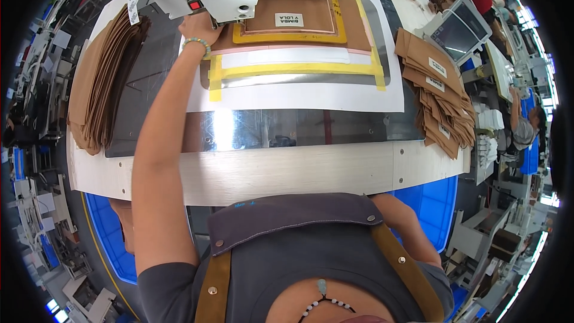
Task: The recorder uses an industrial sewing machine to sew patterns onto leather panels.
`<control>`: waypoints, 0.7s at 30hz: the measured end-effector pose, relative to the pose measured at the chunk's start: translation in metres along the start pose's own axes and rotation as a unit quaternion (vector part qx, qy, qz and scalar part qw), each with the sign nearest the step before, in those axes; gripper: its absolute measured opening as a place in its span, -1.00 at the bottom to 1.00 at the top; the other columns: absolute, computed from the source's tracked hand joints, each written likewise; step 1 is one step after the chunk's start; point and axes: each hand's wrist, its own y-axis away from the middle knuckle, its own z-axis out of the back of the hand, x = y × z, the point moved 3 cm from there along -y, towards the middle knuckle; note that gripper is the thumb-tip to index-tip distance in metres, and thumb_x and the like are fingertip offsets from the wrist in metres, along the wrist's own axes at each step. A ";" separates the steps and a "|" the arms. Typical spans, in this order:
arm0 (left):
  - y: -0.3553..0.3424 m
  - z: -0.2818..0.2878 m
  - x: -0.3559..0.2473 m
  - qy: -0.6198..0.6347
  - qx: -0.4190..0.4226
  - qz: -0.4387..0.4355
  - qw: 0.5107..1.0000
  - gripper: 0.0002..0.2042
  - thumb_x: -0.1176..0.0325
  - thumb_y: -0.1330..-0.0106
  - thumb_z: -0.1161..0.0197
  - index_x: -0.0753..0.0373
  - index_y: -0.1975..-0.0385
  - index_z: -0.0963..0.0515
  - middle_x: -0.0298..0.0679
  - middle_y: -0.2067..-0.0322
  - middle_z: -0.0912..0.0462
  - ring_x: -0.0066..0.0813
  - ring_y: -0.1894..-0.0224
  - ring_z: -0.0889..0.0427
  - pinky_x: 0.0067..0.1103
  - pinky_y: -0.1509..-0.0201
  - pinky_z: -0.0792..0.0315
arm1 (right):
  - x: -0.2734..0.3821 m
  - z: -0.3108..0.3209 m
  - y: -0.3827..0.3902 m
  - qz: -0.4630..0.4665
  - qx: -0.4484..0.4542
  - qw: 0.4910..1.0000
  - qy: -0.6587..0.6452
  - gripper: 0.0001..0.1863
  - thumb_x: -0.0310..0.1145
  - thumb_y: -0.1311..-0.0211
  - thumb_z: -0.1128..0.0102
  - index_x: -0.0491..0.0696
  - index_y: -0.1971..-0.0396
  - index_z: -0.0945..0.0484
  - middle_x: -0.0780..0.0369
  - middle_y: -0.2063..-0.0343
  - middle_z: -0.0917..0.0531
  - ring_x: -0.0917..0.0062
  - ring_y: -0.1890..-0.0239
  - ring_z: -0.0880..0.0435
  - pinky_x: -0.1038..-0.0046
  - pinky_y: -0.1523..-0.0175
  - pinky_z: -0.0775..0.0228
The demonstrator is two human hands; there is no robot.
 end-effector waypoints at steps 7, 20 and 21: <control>-0.015 -0.030 0.031 0.041 -0.151 0.044 0.987 -0.60 -0.01 -0.10 -0.52 0.04 0.11 -0.77 -0.14 -0.08 -0.70 0.01 -0.28 -0.50 -0.07 -0.22 -0.49 | 0.054 0.112 0.025 0.151 0.061 0.974 0.158 -0.77 -0.26 -0.34 -0.24 -0.06 0.18 -0.76 0.03 0.28 -0.77 0.02 0.23 -0.74 0.09 0.13 -0.59; 0.248 0.193 0.298 0.197 -0.504 0.144 0.828 -0.75 0.27 -0.45 -0.31 0.35 0.10 -0.65 -0.01 0.22 -0.78 -0.12 0.10 -0.74 -0.32 -0.06 -0.55 | 0.062 0.142 0.012 0.403 0.009 0.915 0.001 -0.48 -0.37 -0.17 -0.44 -0.22 -0.15 -0.66 -0.01 -0.04 -0.75 0.11 0.04 -0.77 0.30 0.06 -0.61; 0.302 0.210 0.334 0.172 -0.519 0.151 0.824 -0.75 0.28 -0.45 -0.31 0.36 0.08 -0.65 -0.04 0.20 -0.79 -0.18 0.08 -0.75 -0.33 -0.10 -0.55 | 0.064 0.145 0.005 0.405 0.014 0.914 0.019 -0.46 -0.40 -0.14 -0.44 -0.22 -0.16 -0.65 -0.01 -0.05 -0.75 0.09 0.02 -0.76 0.29 0.02 -0.60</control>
